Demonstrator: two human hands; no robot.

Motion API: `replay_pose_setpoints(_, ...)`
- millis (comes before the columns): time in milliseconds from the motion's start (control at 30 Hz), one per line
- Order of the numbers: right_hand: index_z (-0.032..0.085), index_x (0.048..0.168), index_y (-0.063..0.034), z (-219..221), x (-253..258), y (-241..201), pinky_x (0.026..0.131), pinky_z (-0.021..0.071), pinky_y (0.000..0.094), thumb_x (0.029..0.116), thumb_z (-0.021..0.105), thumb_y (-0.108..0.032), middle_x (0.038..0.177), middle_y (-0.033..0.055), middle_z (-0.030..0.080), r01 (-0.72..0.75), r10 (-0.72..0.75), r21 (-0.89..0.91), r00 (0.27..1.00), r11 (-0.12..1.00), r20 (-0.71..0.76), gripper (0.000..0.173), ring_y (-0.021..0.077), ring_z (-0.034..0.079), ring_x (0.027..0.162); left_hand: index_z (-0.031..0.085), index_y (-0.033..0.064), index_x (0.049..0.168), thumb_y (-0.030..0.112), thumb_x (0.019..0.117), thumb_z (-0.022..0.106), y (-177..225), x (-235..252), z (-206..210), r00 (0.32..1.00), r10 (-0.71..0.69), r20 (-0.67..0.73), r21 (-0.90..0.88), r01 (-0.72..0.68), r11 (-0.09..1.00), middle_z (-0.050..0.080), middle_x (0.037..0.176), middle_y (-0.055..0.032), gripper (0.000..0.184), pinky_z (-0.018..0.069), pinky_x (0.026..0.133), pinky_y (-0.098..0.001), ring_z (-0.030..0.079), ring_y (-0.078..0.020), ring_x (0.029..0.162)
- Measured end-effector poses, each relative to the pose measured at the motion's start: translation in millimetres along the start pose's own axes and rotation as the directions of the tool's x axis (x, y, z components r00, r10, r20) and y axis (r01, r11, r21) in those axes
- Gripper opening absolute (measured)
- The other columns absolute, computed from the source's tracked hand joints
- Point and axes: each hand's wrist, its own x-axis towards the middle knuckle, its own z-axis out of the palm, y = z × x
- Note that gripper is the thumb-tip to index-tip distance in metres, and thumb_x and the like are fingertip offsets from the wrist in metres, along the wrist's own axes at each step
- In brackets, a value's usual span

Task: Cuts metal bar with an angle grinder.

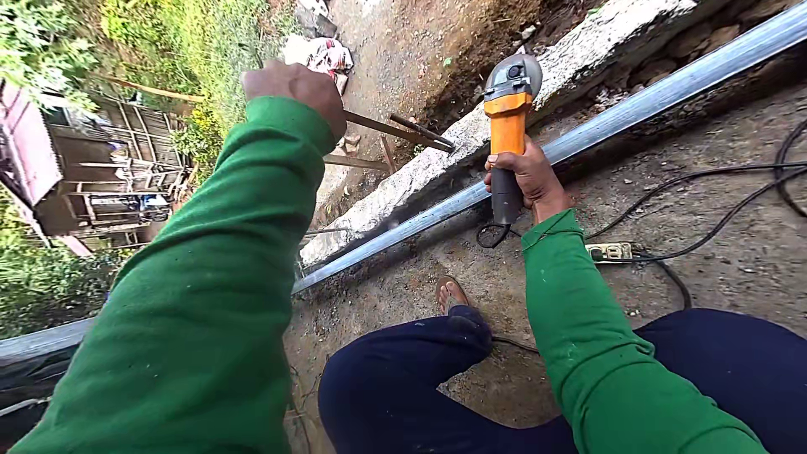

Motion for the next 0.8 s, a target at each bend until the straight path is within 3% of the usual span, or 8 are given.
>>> replay_pose_setpoints(300, 0.044, 0.138, -0.0088, -6.5, 19.8, 15.5, 0.058, 0.0630, 0.0430, 0.0879, 0.069, -0.018, 0.089, 0.0158, 0.069, -0.198, 0.199, -0.021, 0.971, 0.980, 0.133, 0.057, 0.0277, 0.070, 0.065, 0.070, 0.0017, 0.090, 0.023, 0.0934, 0.064, 6.3, 18.7, 0.0, 1.000, -0.006, -0.019, 0.056, 0.007, 0.998, 0.069, 0.098, -0.0303, 0.022, 0.0460, 0.070, -0.0790, 0.066, -0.0546, 0.096)
replay_pose_setpoints(433, 0.046, 0.135, -0.0085, -7.2, 32.2, 18.6, 0.056, 0.0624, 0.0422, 0.0913, 0.066, -0.018, 0.086, 0.0156, 0.069, -0.255, 0.255, -0.016, 0.954, 0.967, 0.159, 0.049, 0.0276, 0.070, 0.063, 0.066, 0.0026, 0.081, 0.023, 0.0891, 0.068, 5.5, 33.0, 9.8, 0.996, -0.021, -0.083, 0.075, 0.027, 0.997, 0.068, 0.091, -0.0291, 0.022, 0.0456, 0.066, -0.0779, 0.066, -0.0543, 0.090)
replay_pose_setpoints(600, 0.047, 0.133, -0.0071, -6.4, 43.8, 27.5, 0.056, 0.0627, 0.0423, 0.0933, 0.065, -0.017, 0.085, 0.0155, 0.070, -0.285, 0.284, -0.020, 0.945, 0.958, 0.164, 0.045, 0.0272, 0.070, 0.062, 0.065, 0.0043, 0.087, 0.044, 0.0836, 0.063, -12.2, 76.8, 43.0, 0.987, 0.013, -0.162, 0.115, 0.006, 0.993, 0.066, 0.091, -0.0290, 0.040, 0.0420, 0.062, -0.0788, 0.065, -0.0542, 0.089)
replay_pose_setpoints(700, 0.048, 0.132, -0.0077, -4.8, 46.5, 30.2, 0.056, 0.0622, 0.0414, 0.0941, 0.065, -0.018, 0.085, 0.0153, 0.069, -0.296, 0.297, -0.029, 0.942, 0.955, 0.155, 0.043, 0.0271, 0.070, 0.063, 0.063, -0.0045, 0.091, 0.024, 0.0900, 0.067, -8.5, 90.1, 50.5, 0.999, 0.027, -0.037, 0.044, -0.025, 0.999, 0.064, 0.092, -0.0328, 0.029, 0.0441, 0.069, -0.0759, 0.064, -0.0536, 0.091)
replay_pose_setpoints(800, 0.048, 0.131, -0.0071, -3.0, 48.9, 31.4, 0.055, 0.0620, 0.0408, 0.0935, 0.065, -0.017, 0.085, 0.0155, 0.070, -0.300, 0.301, -0.033, 0.942, 0.953, 0.150, 0.042, 0.0271, 0.070, 0.062, 0.063, -0.0112, 0.095, 0.008, 0.0933, 0.061, -5.6, 95.9, 58.9, 0.998, 0.055, -0.007, -0.090, -0.055, 0.994, 0.064, 0.099, -0.0349, 0.019, 0.0457, 0.079, -0.0723, 0.064, -0.0515, 0.099)
